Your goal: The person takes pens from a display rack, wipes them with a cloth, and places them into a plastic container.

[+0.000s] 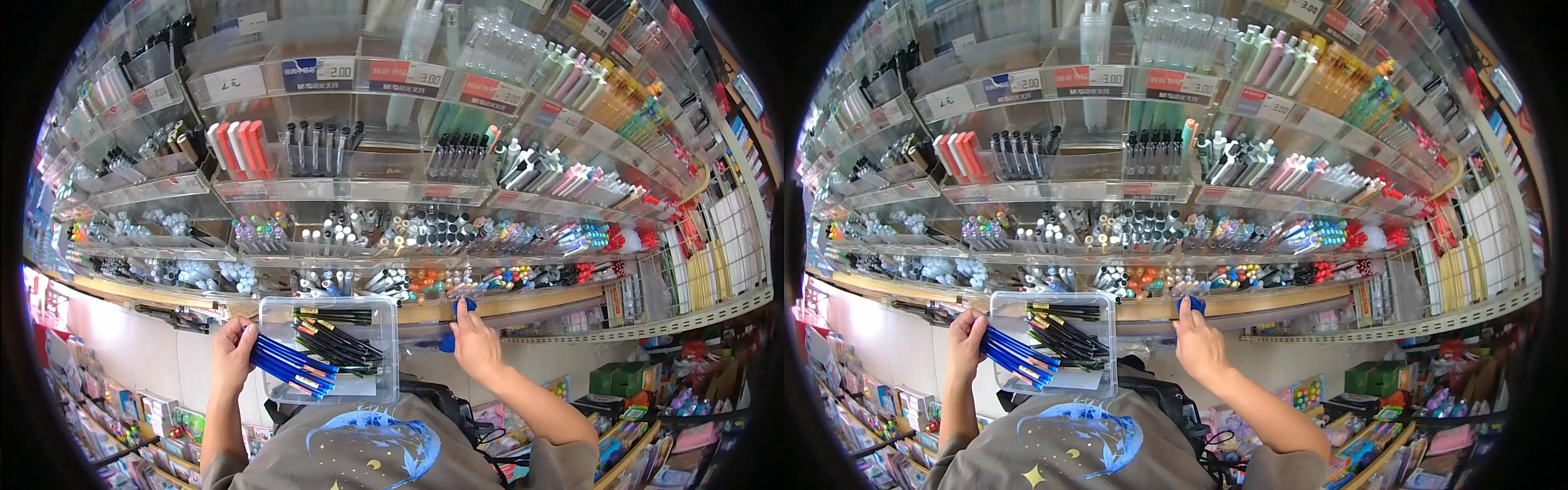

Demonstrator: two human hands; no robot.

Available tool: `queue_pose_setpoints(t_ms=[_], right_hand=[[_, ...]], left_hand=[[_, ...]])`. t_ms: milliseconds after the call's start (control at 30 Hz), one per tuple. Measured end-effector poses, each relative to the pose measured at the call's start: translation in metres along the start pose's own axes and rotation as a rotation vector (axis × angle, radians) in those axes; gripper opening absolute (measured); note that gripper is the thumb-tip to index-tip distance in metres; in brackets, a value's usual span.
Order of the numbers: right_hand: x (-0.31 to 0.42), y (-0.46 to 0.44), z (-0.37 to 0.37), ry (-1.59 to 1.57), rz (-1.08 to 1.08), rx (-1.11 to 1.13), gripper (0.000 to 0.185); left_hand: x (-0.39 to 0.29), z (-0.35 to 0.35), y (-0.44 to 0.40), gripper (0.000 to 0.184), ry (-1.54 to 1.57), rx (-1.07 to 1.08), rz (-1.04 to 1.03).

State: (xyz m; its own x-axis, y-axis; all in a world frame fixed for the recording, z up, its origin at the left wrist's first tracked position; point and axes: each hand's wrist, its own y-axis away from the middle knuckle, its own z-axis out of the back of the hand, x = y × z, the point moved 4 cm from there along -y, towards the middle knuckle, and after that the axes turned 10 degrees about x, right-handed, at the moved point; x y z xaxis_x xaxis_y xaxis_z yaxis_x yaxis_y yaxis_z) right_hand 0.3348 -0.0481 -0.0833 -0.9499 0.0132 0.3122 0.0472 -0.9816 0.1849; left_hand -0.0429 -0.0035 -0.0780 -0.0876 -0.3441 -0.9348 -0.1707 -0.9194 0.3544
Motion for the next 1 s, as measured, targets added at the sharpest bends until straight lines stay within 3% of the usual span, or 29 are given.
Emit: queue_pose_setpoints(t_ms=[200, 467, 667, 833, 1000], right_hand=[[0.022, -0.006, -0.009, -0.082, 0.105, -0.027, 0.04], [0.016, 0.005, 0.014, -0.26, 0.259, -0.08, 0.026], [0.014, -0.012, 0.011, -0.341, 0.176, -0.285, 0.018], [0.024, -0.027, -0.007, -0.311, 0.192, -0.213, 0.017], [0.045, -0.021, 0.004, -0.324, 0.493, -0.101, 0.014]], left_hand=[[-0.009, -0.002, 0.001, 0.018, 0.011, 0.012, 0.054], [-0.011, -0.003, 0.003, 0.018, 0.016, -0.017, 0.04], [-0.01, -0.001, 0.003, 0.016, 0.054, -0.011, 0.063], [-0.006, 0.0, 0.003, 0.018, 0.103, -0.002, 0.033], [0.0, 0.005, 0.002, 0.019, 0.106, 0.031, 0.013]])
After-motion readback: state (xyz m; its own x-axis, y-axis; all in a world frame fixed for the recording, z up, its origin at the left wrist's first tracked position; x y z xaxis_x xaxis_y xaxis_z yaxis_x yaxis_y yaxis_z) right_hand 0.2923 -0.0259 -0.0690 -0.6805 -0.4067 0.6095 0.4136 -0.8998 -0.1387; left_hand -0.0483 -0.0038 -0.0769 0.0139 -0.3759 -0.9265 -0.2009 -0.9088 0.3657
